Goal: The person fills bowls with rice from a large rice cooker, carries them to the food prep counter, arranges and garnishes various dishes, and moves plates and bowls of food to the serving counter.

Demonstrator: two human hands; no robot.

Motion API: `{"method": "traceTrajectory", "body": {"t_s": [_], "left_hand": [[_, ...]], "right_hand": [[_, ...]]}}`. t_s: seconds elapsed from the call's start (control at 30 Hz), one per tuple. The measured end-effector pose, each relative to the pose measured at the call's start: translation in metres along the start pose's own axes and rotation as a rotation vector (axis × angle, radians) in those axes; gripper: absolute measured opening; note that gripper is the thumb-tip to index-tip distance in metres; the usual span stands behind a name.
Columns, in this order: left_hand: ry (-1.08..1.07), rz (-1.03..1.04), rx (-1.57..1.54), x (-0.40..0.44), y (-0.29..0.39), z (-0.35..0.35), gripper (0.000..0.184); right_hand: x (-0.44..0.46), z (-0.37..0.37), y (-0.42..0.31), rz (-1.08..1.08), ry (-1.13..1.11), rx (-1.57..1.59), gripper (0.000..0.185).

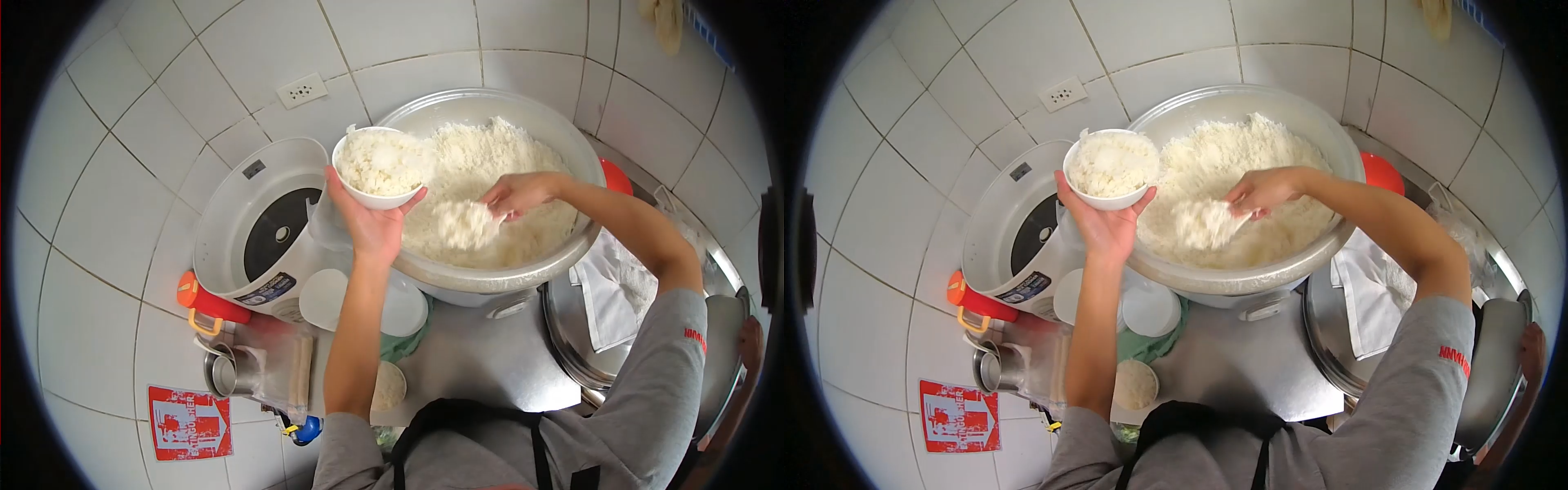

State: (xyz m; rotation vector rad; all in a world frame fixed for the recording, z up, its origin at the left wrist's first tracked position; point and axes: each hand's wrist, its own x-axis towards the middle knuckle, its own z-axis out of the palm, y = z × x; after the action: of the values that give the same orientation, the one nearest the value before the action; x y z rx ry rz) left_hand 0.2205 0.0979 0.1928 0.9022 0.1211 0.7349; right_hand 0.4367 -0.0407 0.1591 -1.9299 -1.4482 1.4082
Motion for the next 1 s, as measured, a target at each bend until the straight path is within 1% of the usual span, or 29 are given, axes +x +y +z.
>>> {"method": "traceTrajectory", "body": {"t_s": [0.1, 0.17, 0.27, 0.37, 0.4, 0.43, 0.5, 0.57, 0.63, 0.73, 0.77, 0.87, 0.9, 0.97, 1.0], "left_hand": [[-0.055, -0.036, 0.0, 0.0, 0.004, -0.007, 0.074], [-0.039, -0.076, 0.049, 0.0, -0.001, -0.005, 0.073], [-0.054, -0.149, 0.1, 0.002, -0.014, 0.003, 0.073], [-0.056, -0.197, 0.084, 0.003, -0.027, 0.025, 0.075], [-0.049, -0.205, 0.069, 0.004, -0.031, 0.033, 0.076], [-0.093, -0.183, 0.041, 0.005, -0.034, 0.038, 0.079], [-0.092, -0.163, 0.014, 0.008, -0.033, 0.045, 0.079], [-0.066, -0.141, 0.009, 0.01, -0.032, 0.047, 0.081], [-0.054, -0.176, 0.007, 0.01, -0.03, 0.044, 0.082], [-0.045, -0.2, 0.019, 0.01, -0.028, 0.035, 0.082], [-0.042, -0.199, 0.017, 0.01, -0.028, 0.034, 0.082], [-0.106, -0.204, -0.077, 0.012, -0.03, 0.034, 0.08], [-0.092, -0.216, -0.075, 0.012, -0.031, 0.035, 0.079], [-0.058, -0.236, -0.065, 0.01, -0.032, 0.033, 0.077], [-0.1, -0.229, -0.048, 0.012, -0.03, 0.031, 0.076]], "right_hand": [[-0.037, -0.02, -0.033, -0.036, 0.269, -0.028, 0.039], [-0.048, -0.035, -0.05, -0.054, 0.508, -0.08, 0.038], [-0.055, -0.051, -0.081, -0.137, 0.76, -0.368, 0.034], [-0.045, -0.004, -0.104, -0.043, 1.278, -1.011, 0.036], [-0.045, 0.019, -0.116, 0.058, 1.195, -1.17, 0.037], [-0.04, 0.038, -0.114, -0.028, 1.285, -1.197, 0.038], [-0.034, 0.066, -0.108, -0.088, 1.369, -1.232, 0.038], [-0.036, 0.07, -0.106, -0.18, 1.42, -1.277, 0.039], [-0.047, 0.063, -0.101, -0.305, 1.441, -1.332, 0.04], [-0.091, 0.029, -0.115, -0.202, 1.417, -1.062, 0.043], [-0.102, 0.028, -0.123, -0.203, 1.36, -0.885, 0.044], [-0.07, 0.049, -0.096, -0.281, 1.243, -1.011, 0.043], [-0.069, 0.041, -0.091, -0.332, 1.229, -1.039, 0.045], [-0.09, 0.036, -0.116, -0.331, 1.268, -0.922, 0.044], [-0.097, 0.037, -0.124, -0.327, 1.285, -0.858, 0.043]]}}
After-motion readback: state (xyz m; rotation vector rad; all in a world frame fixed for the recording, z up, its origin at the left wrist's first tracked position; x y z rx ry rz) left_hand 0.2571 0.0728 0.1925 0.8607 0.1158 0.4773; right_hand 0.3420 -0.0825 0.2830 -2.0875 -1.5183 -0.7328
